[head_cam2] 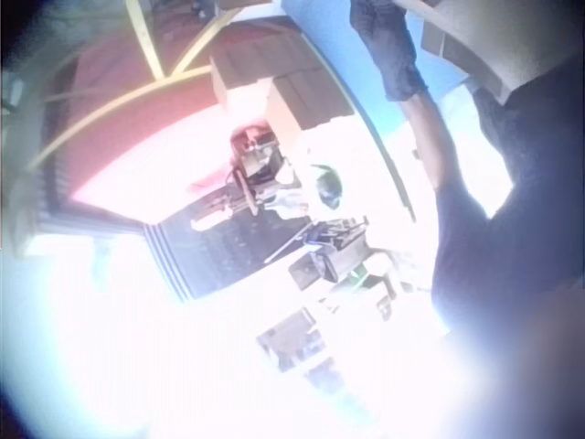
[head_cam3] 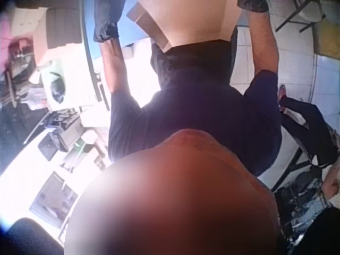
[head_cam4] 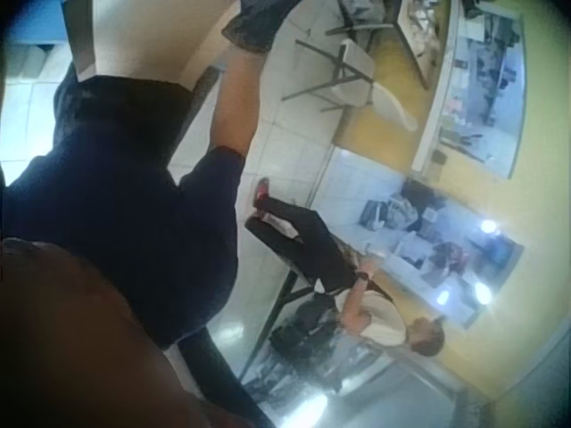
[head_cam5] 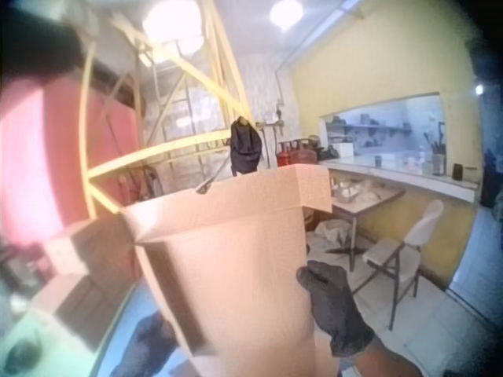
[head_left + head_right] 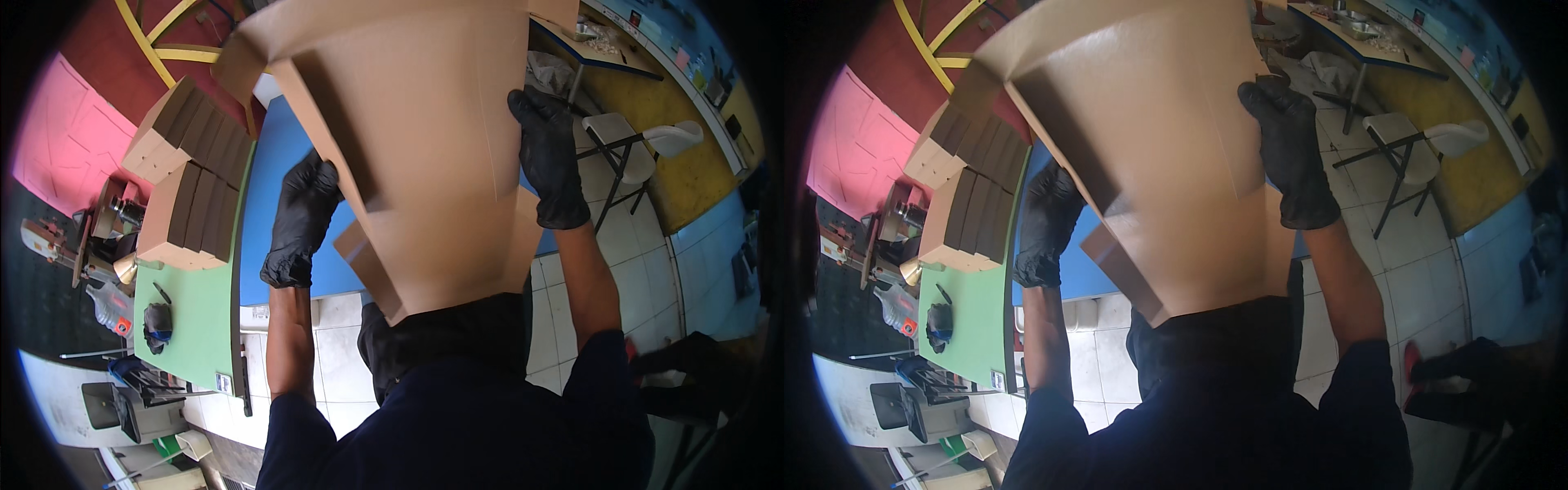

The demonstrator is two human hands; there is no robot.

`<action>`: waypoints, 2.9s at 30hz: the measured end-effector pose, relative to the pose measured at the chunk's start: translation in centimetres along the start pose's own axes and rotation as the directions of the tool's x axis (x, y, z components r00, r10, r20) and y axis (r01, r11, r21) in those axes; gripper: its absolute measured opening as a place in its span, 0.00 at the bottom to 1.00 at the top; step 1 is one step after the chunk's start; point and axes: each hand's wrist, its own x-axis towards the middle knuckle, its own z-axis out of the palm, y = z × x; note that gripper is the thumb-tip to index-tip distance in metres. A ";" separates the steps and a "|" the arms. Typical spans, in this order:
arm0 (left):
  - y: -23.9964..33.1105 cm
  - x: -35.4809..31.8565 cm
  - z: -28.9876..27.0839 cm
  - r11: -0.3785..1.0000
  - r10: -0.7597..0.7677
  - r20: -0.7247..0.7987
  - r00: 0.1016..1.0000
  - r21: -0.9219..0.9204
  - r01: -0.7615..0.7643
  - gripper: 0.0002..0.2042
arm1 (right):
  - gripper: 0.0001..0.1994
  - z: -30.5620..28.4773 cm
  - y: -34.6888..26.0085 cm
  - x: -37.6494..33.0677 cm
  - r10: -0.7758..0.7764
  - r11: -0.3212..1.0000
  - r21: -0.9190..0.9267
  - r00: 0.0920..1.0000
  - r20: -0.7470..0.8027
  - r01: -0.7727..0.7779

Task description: The person assembles flat cardboard sheets into boxes by folding and tucking the flaps. They repeatedly pick up a flat sheet, fold the sides, and secure the tabs to form a box, then place the finished box on a stack.

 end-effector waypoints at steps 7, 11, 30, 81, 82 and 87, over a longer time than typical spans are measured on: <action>1.1 1.4 -1.8 0.997 0.081 -0.085 0.993 0.024 -0.080 0.12 | 0.13 -0.9 -1.0 0.4 0.162 0.978 -0.182 0.927 0.338 -0.104; 1.4 1.6 -2.6 0.994 0.051 0.153 0.987 -0.100 -0.036 0.12 | 0.13 -1.4 -1.3 1.0 0.132 0.923 -0.384 0.934 0.331 0.006; -2.5 1.4 -3.0 0.990 -0.083 0.260 0.962 -0.093 0.110 0.12 | 0.22 -5.3 -3.5 6.0 0.416 0.779 -0.610 0.846 0.333 -0.143; -12.9 -14.3 1.7 0.766 -0.622 -0.006 0.783 -0.212 0.607 0.15 | 0.12 -5.7 7.9 -17.2 0.681 0.719 -0.066 0.720 -0.130 -0.692; -13.1 -14.4 1.4 0.793 -0.587 -0.018 0.809 -0.214 0.571 0.17 | 0.12 -5.6 7.8 -17.6 0.602 0.709 -0.386 0.791 -0.106 -0.591; -13.7 -14.7 -0.1 0.759 -0.650 -0.117 0.751 -0.147 0.634 0.15 | 0.16 -5.2 7.4 -18.7 0.764 0.620 -0.263 0.646 -0.014 -0.739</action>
